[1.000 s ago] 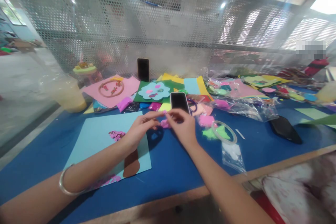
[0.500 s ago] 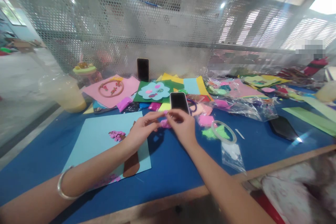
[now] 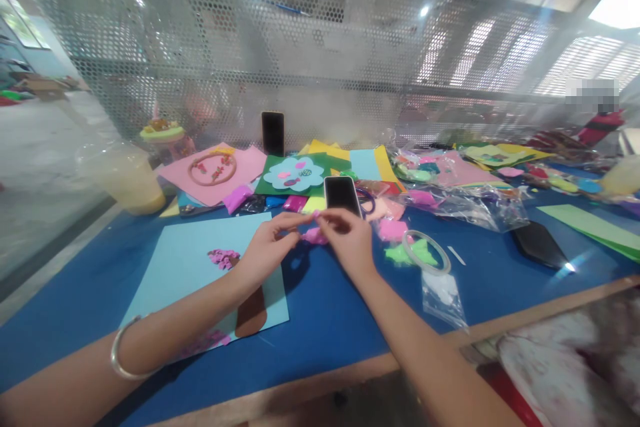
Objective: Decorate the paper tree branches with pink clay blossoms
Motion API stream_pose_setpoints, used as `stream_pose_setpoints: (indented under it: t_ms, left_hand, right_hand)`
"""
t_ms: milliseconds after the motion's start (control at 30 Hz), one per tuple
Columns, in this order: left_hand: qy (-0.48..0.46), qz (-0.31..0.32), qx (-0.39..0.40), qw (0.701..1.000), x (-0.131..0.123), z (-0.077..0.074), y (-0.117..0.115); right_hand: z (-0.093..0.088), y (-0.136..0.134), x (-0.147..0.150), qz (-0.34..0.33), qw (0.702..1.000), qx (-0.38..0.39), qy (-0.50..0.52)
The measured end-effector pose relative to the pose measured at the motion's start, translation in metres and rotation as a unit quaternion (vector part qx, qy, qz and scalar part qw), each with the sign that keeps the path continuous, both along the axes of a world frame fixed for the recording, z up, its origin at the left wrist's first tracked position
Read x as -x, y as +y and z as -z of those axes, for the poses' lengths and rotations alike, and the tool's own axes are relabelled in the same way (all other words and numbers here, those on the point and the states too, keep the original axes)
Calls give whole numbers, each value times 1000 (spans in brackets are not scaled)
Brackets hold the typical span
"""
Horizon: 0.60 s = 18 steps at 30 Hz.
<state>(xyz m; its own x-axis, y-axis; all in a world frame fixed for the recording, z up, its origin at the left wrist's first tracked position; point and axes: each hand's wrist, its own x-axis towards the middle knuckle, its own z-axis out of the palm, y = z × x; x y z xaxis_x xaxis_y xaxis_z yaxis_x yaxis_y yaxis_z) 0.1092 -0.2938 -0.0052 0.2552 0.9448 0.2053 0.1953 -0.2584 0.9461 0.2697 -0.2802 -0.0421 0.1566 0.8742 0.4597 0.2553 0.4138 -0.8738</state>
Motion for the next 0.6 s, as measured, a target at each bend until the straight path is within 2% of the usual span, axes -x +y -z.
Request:
stream_pose_setpoints:
  t_ms: [133,233,300,400,467,600]
  left_hand:
    - [37,-10,-35,999,1,-1,1]
    - [102,-34,-91,990,5,-2,4]
    - [201,-38,-150,967,10,-1,9]
    - [350,-15,-211,913,16,3,17]
    - [388,-2,-219,895,18,6,21]
    - [414,9,-227,881,14,10,23]
  right_hand:
    - [1,0,-1,-2,1000,-1,-5]
    - [2,2,-2,-3,1000,8,15]
    - [2,3,-2,-4,999,13,32]
    - [2,4,-1,-4,999,21,43]
    - [2,5,0,-8,999,28,41]
    - [5,6,1,-20,998,42,36]
